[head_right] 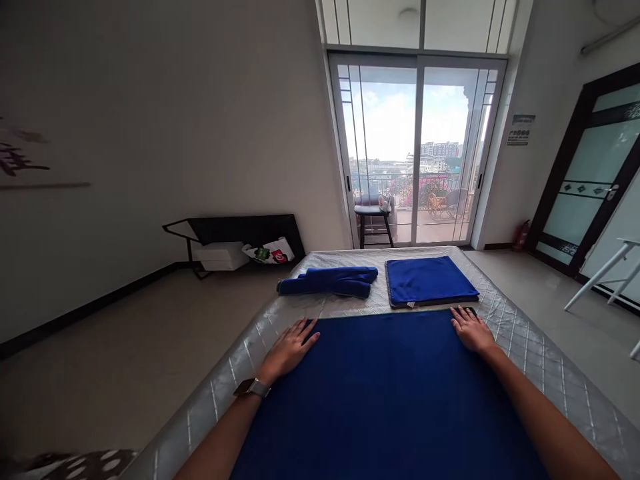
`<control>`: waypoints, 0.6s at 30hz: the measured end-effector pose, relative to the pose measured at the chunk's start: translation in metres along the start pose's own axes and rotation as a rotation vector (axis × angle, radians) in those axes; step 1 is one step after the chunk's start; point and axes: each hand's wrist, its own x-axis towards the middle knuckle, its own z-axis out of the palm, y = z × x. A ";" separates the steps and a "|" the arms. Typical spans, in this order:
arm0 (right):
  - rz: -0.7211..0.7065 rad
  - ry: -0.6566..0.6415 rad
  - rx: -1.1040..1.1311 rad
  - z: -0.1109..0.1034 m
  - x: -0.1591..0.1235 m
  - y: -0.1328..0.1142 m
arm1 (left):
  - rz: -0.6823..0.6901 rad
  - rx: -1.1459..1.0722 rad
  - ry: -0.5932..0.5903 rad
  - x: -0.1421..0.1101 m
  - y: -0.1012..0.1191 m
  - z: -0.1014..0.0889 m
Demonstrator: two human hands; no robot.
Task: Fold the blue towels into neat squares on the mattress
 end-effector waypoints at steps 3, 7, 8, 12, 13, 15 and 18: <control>0.018 0.044 -0.026 -0.012 -0.007 -0.043 | 0.007 -0.010 0.041 -0.001 0.002 0.001; -0.312 0.076 0.068 -0.009 -0.021 -0.147 | 0.002 -0.011 0.051 -0.001 0.004 0.001; -0.385 0.049 0.107 -0.004 -0.025 -0.174 | -0.002 -0.007 0.049 -0.001 0.004 0.001; -0.478 -0.047 0.168 0.020 -0.030 -0.236 | -0.030 0.006 0.062 0.000 0.005 0.002; -0.466 -0.053 0.165 0.025 -0.029 -0.238 | -0.035 0.012 0.068 0.000 0.005 0.003; -0.424 -0.044 0.148 0.031 -0.025 -0.225 | -0.037 0.030 0.076 0.000 0.005 0.005; -0.334 -0.024 0.103 0.031 -0.016 -0.171 | -0.016 0.065 0.074 0.001 0.005 0.005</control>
